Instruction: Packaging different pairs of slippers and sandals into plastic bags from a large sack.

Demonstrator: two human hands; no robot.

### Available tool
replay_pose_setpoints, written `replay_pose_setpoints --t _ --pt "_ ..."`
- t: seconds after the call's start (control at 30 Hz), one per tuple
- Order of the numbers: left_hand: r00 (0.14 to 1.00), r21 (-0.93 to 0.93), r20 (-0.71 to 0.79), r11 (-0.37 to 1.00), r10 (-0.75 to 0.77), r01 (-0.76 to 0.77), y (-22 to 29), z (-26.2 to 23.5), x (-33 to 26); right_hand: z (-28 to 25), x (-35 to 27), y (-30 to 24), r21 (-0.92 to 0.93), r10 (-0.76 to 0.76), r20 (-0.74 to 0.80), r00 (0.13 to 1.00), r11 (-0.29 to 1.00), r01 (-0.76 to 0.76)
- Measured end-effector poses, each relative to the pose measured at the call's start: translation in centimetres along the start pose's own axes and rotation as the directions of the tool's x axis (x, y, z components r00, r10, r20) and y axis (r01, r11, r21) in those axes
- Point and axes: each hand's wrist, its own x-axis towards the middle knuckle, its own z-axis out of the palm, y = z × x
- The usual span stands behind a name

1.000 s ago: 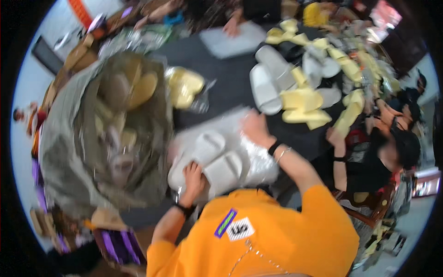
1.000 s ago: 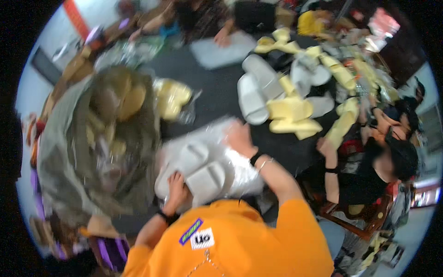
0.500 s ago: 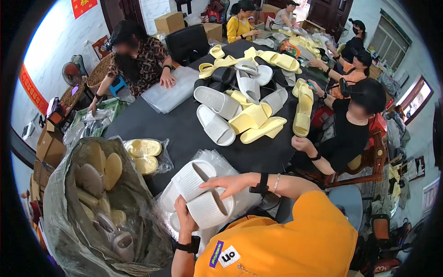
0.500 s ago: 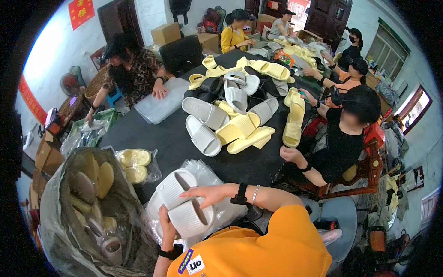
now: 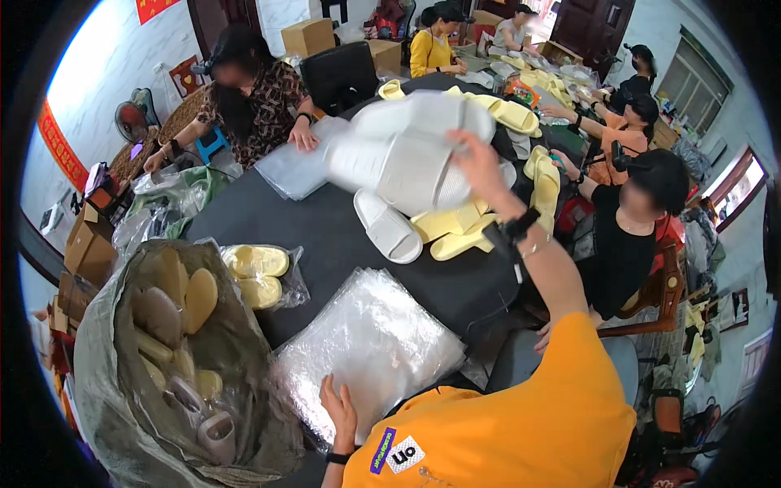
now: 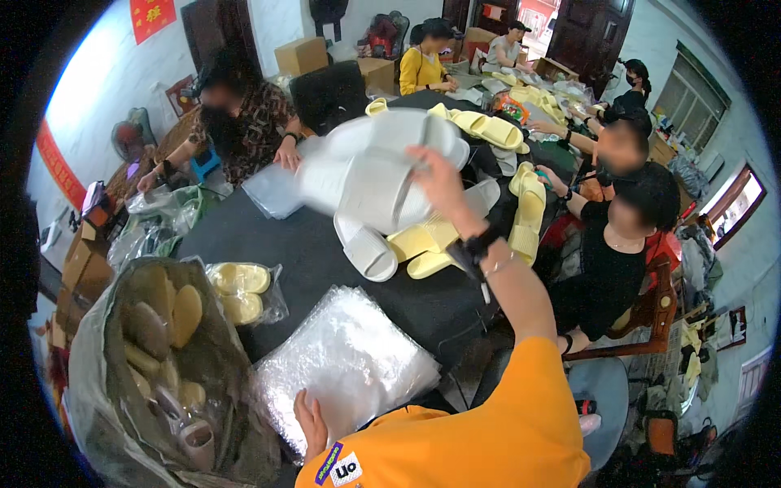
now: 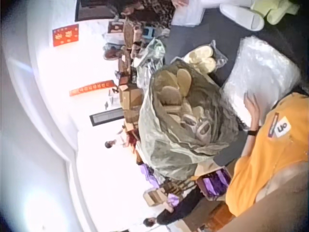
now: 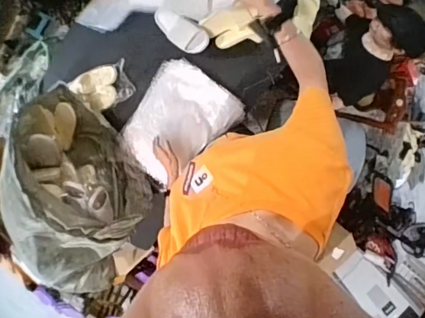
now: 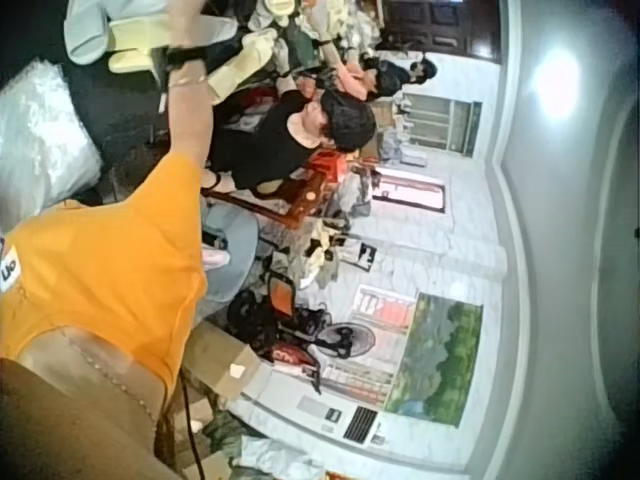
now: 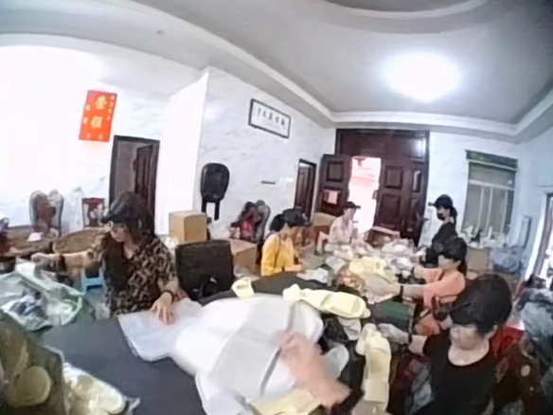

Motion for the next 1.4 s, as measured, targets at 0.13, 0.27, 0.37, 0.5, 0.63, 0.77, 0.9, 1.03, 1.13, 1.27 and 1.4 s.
replay_pose_setpoints --t 0.13,0.27,0.37,0.5,0.63,0.77,0.9,1.03,1.13,1.27,1.4 --pt "0.998 -0.002 0.060 1.000 0.031 -0.031 -0.8 1.0 -1.0 -5.4 7.7 6.0 -0.350 0.013 -0.388 0.921 0.923 -0.161" --pt "0.998 0.153 0.014 0.986 0.068 -0.069 -1.6 1.4 -0.6 -0.5 6.3 7.7 -0.405 0.009 -0.142 0.990 0.912 -0.066" --pt "0.996 0.162 0.084 0.985 0.038 -0.052 -2.3 1.6 0.2 7.1 -1.0 7.1 -0.247 0.001 0.194 0.981 0.968 0.048" --pt "0.992 0.075 0.114 0.995 0.052 -0.061 -1.7 0.0 1.3 14.3 -14.8 3.1 -0.023 -0.122 0.513 0.850 0.988 0.156" --pt "0.996 -0.071 -0.009 0.993 -0.093 0.092 -0.9 -3.2 3.7 17.4 -25.4 0.2 0.125 -0.329 0.708 0.625 0.929 0.348" --pt "0.981 -0.053 -0.184 0.997 -0.057 0.048 -0.7 -5.8 9.5 18.4 -29.6 0.0 0.229 -0.375 0.821 0.431 0.907 0.353" --pt "0.952 0.165 -0.299 0.986 0.064 -0.014 0.4 -4.6 17.0 18.4 -29.1 0.3 0.009 -0.222 0.912 0.344 0.851 0.525" --pt "0.984 0.485 -0.174 0.873 0.043 0.047 3.3 -3.6 22.2 18.6 -28.8 1.6 -0.092 -0.112 0.938 0.329 0.833 0.545" --pt "0.992 0.616 -0.105 0.787 0.067 0.013 -0.1 -1.0 24.6 19.4 -29.8 4.0 -0.061 -0.139 0.939 0.315 0.832 0.551" --pt "0.992 0.436 -0.129 0.899 0.015 0.043 -3.5 0.3 25.1 19.9 -30.0 5.4 0.019 -0.175 0.935 0.308 0.893 0.449" --pt "0.949 -0.015 -0.315 1.000 -0.011 0.007 0.5 -3.5 25.7 20.0 -29.5 5.4 0.014 -0.124 0.949 0.289 0.935 0.355"
